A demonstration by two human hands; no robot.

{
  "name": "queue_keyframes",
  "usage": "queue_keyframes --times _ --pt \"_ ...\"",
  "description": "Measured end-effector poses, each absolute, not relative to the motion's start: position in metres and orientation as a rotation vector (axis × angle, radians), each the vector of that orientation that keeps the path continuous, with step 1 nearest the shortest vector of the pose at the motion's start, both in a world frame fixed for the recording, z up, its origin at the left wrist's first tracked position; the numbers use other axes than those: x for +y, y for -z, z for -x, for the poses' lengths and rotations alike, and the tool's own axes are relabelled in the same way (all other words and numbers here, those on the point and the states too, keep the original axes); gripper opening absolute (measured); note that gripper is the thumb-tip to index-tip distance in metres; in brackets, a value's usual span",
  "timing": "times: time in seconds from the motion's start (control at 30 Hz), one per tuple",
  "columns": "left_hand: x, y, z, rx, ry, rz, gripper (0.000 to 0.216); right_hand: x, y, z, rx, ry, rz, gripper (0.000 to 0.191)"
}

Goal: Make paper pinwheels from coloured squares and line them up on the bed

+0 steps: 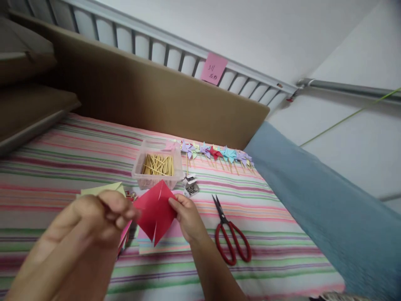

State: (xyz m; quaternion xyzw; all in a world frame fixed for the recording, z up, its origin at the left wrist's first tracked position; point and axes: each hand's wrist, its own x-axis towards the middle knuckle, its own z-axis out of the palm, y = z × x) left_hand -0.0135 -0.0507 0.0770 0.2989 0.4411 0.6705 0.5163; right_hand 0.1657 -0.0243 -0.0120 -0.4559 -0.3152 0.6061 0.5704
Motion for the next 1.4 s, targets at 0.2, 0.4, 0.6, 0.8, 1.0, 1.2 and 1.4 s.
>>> queue_keyframes --times 0.2,0.4,0.6,0.8,1.0,1.2,1.4 --pt "-0.031 -0.056 -0.001 1.083 -1.646 -0.529 0.037 -0.025 0.001 -0.160 -0.611 -1.337 0.935 0.022" --pt "-0.033 -0.019 -0.019 0.860 -1.231 -0.527 0.031 -0.034 -0.003 -0.152 -0.630 -1.252 0.890 0.020" --pt "-0.034 -0.020 -0.031 0.862 -1.219 -0.528 0.037 -0.040 0.001 -0.138 -0.764 -1.126 0.990 0.019" --pt "-0.025 -0.013 -0.010 0.928 -1.202 -0.493 0.033 -0.062 0.019 -0.187 -1.221 -0.703 1.520 0.033" --pt "-0.016 -0.027 0.015 0.922 -1.180 -0.494 0.027 -0.116 0.062 -0.292 -1.290 -0.204 1.995 0.036" --pt "-0.011 -0.041 0.036 0.885 -1.141 -0.529 0.021 -0.139 0.083 -0.314 -1.313 -0.045 2.160 0.039" --pt "-0.008 -0.047 0.059 0.862 -1.166 -0.548 0.027 -0.126 0.072 -0.314 -1.259 -0.065 2.326 0.036"
